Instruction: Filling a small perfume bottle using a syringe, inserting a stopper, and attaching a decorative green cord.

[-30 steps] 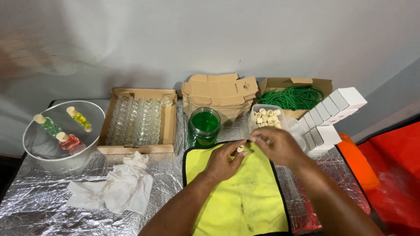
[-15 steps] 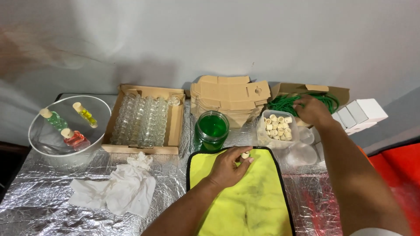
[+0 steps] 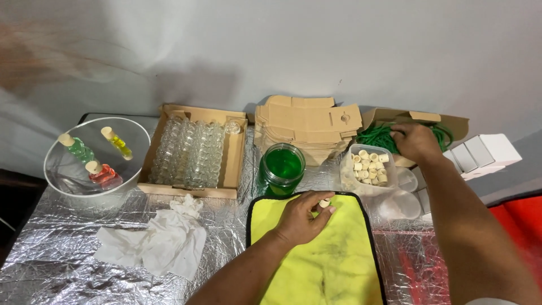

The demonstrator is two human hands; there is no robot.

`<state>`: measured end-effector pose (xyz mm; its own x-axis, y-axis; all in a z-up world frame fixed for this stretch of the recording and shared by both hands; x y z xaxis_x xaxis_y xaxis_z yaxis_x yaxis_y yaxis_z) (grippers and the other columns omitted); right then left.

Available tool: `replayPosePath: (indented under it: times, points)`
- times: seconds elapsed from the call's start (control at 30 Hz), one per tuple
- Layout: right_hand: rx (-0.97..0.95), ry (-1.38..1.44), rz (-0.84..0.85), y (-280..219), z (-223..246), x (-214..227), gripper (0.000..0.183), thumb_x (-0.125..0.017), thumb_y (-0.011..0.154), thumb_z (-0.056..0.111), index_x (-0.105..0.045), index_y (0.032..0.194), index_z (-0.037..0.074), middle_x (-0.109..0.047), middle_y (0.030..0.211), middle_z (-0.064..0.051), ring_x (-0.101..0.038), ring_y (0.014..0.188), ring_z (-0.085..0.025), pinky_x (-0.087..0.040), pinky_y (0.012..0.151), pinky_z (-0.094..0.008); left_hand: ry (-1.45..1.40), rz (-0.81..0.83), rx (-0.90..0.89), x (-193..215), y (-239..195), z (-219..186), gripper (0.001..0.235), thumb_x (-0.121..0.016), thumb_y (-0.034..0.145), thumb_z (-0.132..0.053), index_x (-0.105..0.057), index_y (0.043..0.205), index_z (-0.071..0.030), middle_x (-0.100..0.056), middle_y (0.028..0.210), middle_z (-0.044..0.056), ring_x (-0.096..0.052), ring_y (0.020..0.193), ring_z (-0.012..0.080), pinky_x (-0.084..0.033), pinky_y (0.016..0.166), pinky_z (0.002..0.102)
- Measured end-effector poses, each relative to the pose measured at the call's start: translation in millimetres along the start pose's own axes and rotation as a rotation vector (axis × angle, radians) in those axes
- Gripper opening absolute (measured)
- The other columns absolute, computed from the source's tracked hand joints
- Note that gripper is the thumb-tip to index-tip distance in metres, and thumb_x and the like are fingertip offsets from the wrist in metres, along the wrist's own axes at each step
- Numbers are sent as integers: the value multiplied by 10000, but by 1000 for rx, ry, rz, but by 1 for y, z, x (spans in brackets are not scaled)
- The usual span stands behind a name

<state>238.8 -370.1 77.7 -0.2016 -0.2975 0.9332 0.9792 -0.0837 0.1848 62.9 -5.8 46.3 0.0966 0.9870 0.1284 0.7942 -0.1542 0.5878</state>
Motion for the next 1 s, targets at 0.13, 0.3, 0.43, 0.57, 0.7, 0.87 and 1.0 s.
replayPosePath:
  times: [0.13, 0.3, 0.43, 0.57, 0.7, 0.87, 1.0]
  points:
    - [78, 119, -143, -49, 71, 58, 281, -651, 1010, 139, -782, 1258, 125, -735, 1181, -215, -666, 1113, -434, -546, 940, -521, 4, -11, -13, 0, -4, 4, 298, -777, 868, -140, -757, 1165, -134, -643, 705, 47, -691, 658, 229, -591, 623, 331]
    - [213, 389, -340, -101, 120, 125, 190, -609, 1080, 56, -739, 1219, 66, -695, 1234, -138, -644, 1097, -201, -600, 933, -337, 87, 154, 155, -9, -7, 18, 345, -659, 954, -346, -706, 1244, -164, -732, 1037, 23, -669, 740, 150, -548, 666, 332]
    - [144, 523, -405, -159, 160, 166, 239, -554, 1078, 37, -698, 1268, 34, -656, 1300, -129, -697, 905, -222, -561, 887, -295, 89, 125, 114, -10, -7, 19, 329, -668, 953, -328, -713, 1229, -154, -739, 997, 26, -658, 719, 145, -553, 655, 327]
    - [248, 582, -458, -210, 183, 184, 249, -539, 1097, -12, -642, 1321, -50, -653, 1284, -199, -686, 918, -230, -565, 895, -309, 77, 121, 135, -9, -6, 20, 317, -669, 950, -324, -717, 1220, -165, -734, 1012, 18, -653, 700, 144, -546, 645, 325]
    - [251, 708, -448, -249, 178, 167, 250, -533, 1100, -13, -614, 1336, 13, -693, 1169, -179, -705, 959, -235, -629, 925, -335, 88, 128, 181, -9, -8, 22, 331, -677, 935, -332, -717, 1226, -180, -710, 932, 8, -634, 712, 140, -538, 648, 322]
    - [64, 720, -151, -259, 161, 81, 315, -550, 1009, 126, -663, 1302, 133, -612, 1340, -135, -573, 1204, -271, -499, 1036, -442, 34, 96, 175, -6, -8, 23, 360, -682, 941, -339, -711, 1252, -160, -706, 966, 24, -602, 679, 133, -520, 621, 313]
    - [41, 418, -119, -279, 134, 19, 309, -566, 952, 239, -725, 1201, 148, -539, 1530, -152, -534, 1385, -315, -550, 1047, -499, -2, 91, 217, -7, -9, 28, 359, -700, 933, -310, -717, 1256, -153, -699, 941, 12, -597, 682, 121, -514, 642, 309]
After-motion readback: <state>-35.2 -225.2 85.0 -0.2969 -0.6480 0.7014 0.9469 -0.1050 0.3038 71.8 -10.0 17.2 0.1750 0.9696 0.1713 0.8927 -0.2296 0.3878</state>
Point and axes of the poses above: each hand's wrist, its own y-axis towards the middle knuckle, its own x-axis out of the back of the hand, z = x × y, the point moved 7 cm from there along y, towards the middle knuckle
